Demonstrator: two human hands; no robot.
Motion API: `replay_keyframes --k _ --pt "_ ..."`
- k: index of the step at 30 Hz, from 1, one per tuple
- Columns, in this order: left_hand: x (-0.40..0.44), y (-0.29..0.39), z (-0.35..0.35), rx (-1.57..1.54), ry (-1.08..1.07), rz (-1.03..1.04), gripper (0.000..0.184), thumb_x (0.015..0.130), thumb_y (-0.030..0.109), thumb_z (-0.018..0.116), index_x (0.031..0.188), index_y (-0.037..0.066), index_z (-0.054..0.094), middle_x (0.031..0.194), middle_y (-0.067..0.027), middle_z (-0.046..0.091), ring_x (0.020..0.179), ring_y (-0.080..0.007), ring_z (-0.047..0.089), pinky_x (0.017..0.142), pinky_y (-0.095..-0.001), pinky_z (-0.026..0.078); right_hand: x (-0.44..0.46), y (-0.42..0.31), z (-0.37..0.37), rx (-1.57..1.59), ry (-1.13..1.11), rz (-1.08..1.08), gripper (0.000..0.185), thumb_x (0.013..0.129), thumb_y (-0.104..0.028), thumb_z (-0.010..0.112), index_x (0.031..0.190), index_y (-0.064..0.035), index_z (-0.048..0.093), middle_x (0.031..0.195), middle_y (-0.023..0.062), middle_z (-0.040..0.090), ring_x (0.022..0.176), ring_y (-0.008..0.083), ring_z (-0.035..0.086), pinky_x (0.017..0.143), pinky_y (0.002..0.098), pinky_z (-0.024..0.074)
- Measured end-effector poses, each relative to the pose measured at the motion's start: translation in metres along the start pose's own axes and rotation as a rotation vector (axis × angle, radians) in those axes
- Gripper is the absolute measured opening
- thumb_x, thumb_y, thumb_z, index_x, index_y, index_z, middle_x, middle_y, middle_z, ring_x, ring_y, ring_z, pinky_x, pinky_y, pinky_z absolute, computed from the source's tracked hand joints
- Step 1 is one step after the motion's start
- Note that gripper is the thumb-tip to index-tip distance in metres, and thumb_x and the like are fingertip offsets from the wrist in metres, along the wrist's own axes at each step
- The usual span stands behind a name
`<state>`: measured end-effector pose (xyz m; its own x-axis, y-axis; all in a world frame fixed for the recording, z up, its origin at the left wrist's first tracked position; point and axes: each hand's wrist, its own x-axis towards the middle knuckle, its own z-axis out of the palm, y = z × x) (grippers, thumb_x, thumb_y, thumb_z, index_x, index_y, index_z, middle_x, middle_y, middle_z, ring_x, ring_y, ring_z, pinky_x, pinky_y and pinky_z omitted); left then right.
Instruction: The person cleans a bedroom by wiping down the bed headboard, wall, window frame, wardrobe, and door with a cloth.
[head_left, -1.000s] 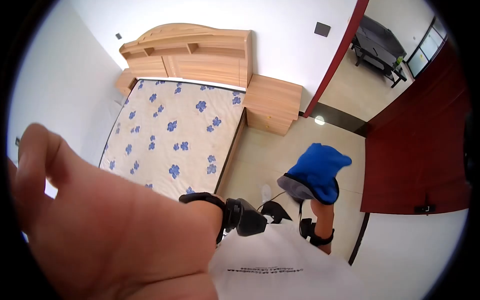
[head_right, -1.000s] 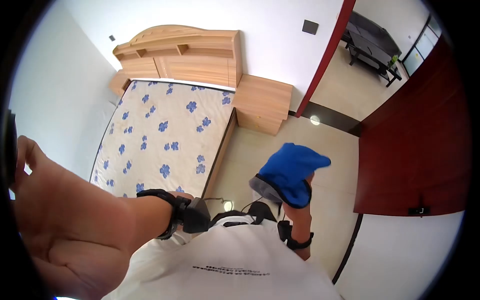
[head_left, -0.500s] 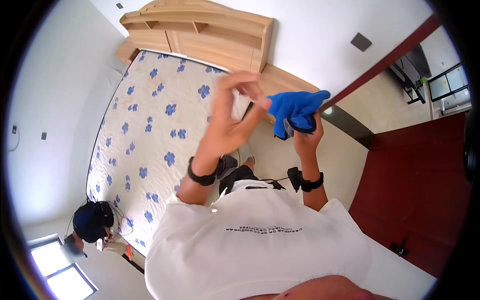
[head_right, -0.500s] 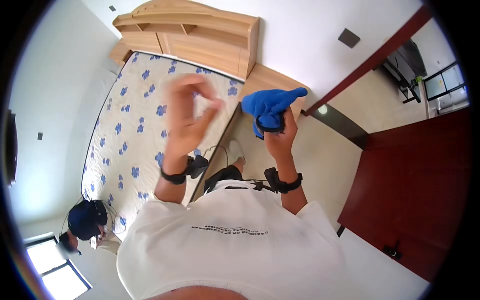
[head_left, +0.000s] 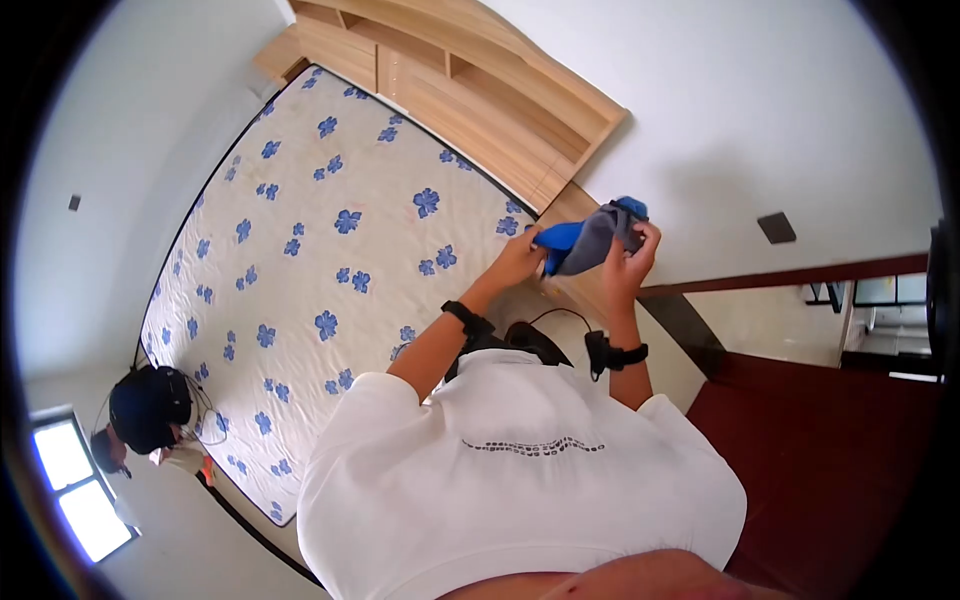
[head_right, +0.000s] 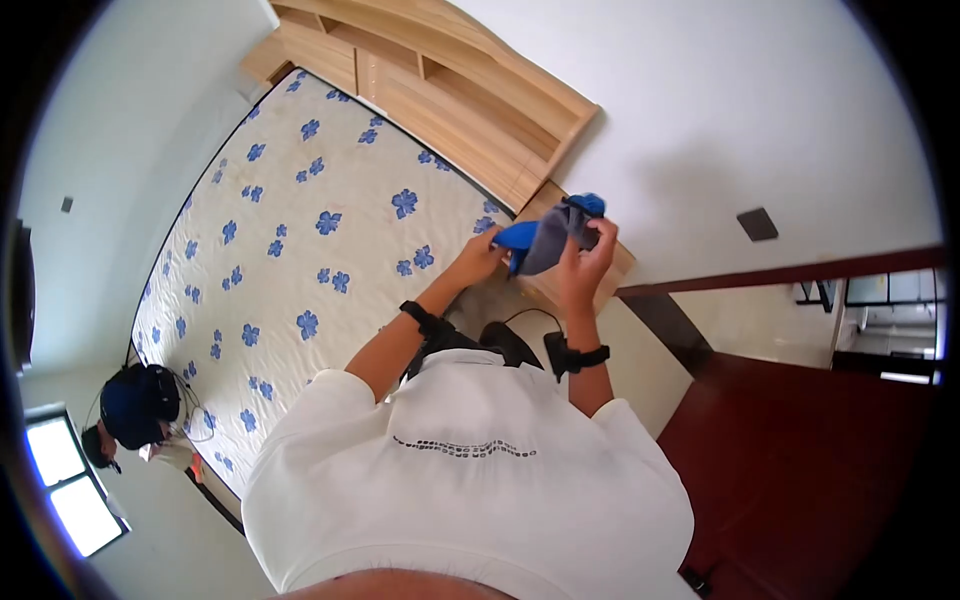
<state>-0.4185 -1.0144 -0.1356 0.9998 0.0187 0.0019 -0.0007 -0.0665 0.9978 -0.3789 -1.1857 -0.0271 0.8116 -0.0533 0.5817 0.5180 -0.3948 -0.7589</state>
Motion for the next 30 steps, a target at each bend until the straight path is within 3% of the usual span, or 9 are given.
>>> replay_keyframes --k 2,4,10,14,18,20,24,27,30 --pt "0.019 0.010 -0.006 0.123 0.078 -0.095 0.026 0.090 0.003 0.054 0.116 0.004 0.053 0.093 -0.0140 0.066 0.086 -0.0210 0.065 0.072 -0.0319 0.051 0.024 0.023 0.013 -0.091 -0.050 -0.095 0.028 0.074 0.010 0.053 0.100 -0.0014 0.052 0.106 0.0153 0.052 0.102 0.0307 0.052 0.090 0.0364 0.0421" --pt "0.042 0.013 -0.012 0.065 0.256 0.203 0.032 0.091 0.002 0.052 0.123 0.005 0.050 0.106 -0.0161 0.064 0.087 -0.0233 0.064 0.072 -0.0314 0.050 0.044 0.039 0.033 -0.174 -0.092 -0.194 0.032 0.071 0.013 0.050 0.100 -0.0004 0.054 0.110 0.0177 0.052 0.106 0.0352 0.051 0.093 0.0390 0.0422" --pt "0.122 0.070 -0.052 0.234 0.307 0.360 0.051 0.090 0.002 0.048 0.140 0.006 0.038 0.110 -0.0250 0.058 0.094 -0.0384 0.058 0.082 -0.0378 0.047 0.095 0.096 0.129 -0.221 -0.406 -0.268 0.055 0.064 0.018 0.051 0.114 -0.0036 0.060 0.126 0.0163 0.050 0.117 0.0375 0.048 0.100 0.0440 0.0391" --pt "0.195 0.059 -0.074 0.380 0.309 0.331 0.054 0.092 0.007 0.045 0.144 0.004 0.029 0.111 -0.0288 0.056 0.098 -0.0441 0.054 0.086 -0.0443 0.044 0.130 0.122 0.194 -0.289 -0.390 -0.289 0.049 0.065 0.013 0.058 0.110 -0.0056 0.061 0.123 0.0112 0.052 0.114 0.0338 0.048 0.099 0.0435 0.0390" --pt "0.259 0.029 -0.095 0.425 0.233 0.270 0.053 0.094 0.007 0.042 0.145 0.007 0.027 0.112 -0.0243 0.057 0.099 -0.0406 0.056 0.086 -0.0381 0.044 0.155 0.163 0.239 -0.257 -0.466 -0.231 0.033 0.075 0.001 0.060 0.108 -0.0015 0.060 0.117 0.0157 0.056 0.108 0.0361 0.052 0.092 0.0439 0.0423" --pt "0.283 0.021 -0.104 0.392 -0.010 -0.068 0.047 0.096 0.011 0.039 0.141 0.005 0.029 0.110 -0.0258 0.058 0.100 -0.0415 0.055 0.094 -0.0434 0.041 0.152 0.180 0.256 -0.296 -0.475 -0.205 0.032 0.076 0.000 0.060 0.107 -0.0007 0.060 0.117 0.0148 0.055 0.108 0.0352 0.052 0.091 0.0427 0.0435" --pt "0.324 -0.030 -0.109 0.691 0.068 0.036 0.037 0.097 0.018 0.037 0.131 0.006 0.041 0.119 -0.0234 0.055 0.110 -0.0432 0.052 0.100 -0.0547 0.034 0.149 0.185 0.272 -0.369 -0.425 -0.221 0.029 0.079 -0.003 0.059 0.107 0.0025 0.060 0.117 0.0164 0.054 0.108 0.0351 0.051 0.092 0.0424 0.0442" --pt "0.334 -0.041 -0.119 0.852 0.083 0.077 0.031 0.096 0.026 0.038 0.116 0.007 0.052 0.141 -0.0122 0.042 0.130 -0.0526 0.031 0.098 -0.0699 0.026 0.151 0.186 0.276 -0.344 -0.455 -0.204 0.030 0.080 -0.004 0.059 0.109 0.0027 0.059 0.121 0.0190 0.053 0.114 0.0371 0.049 0.096 0.0426 0.0427" --pt "0.357 -0.061 -0.143 1.014 0.265 0.114 0.031 0.095 0.026 0.040 0.112 0.005 0.054 0.143 -0.0125 0.039 0.130 -0.0536 0.030 0.096 -0.0703 0.028 0.159 0.183 0.304 -0.257 -0.462 -0.198 0.031 0.080 -0.003 0.058 0.110 0.0033 0.058 0.124 0.0202 0.052 0.118 0.0382 0.047 0.099 0.0431 0.0409"
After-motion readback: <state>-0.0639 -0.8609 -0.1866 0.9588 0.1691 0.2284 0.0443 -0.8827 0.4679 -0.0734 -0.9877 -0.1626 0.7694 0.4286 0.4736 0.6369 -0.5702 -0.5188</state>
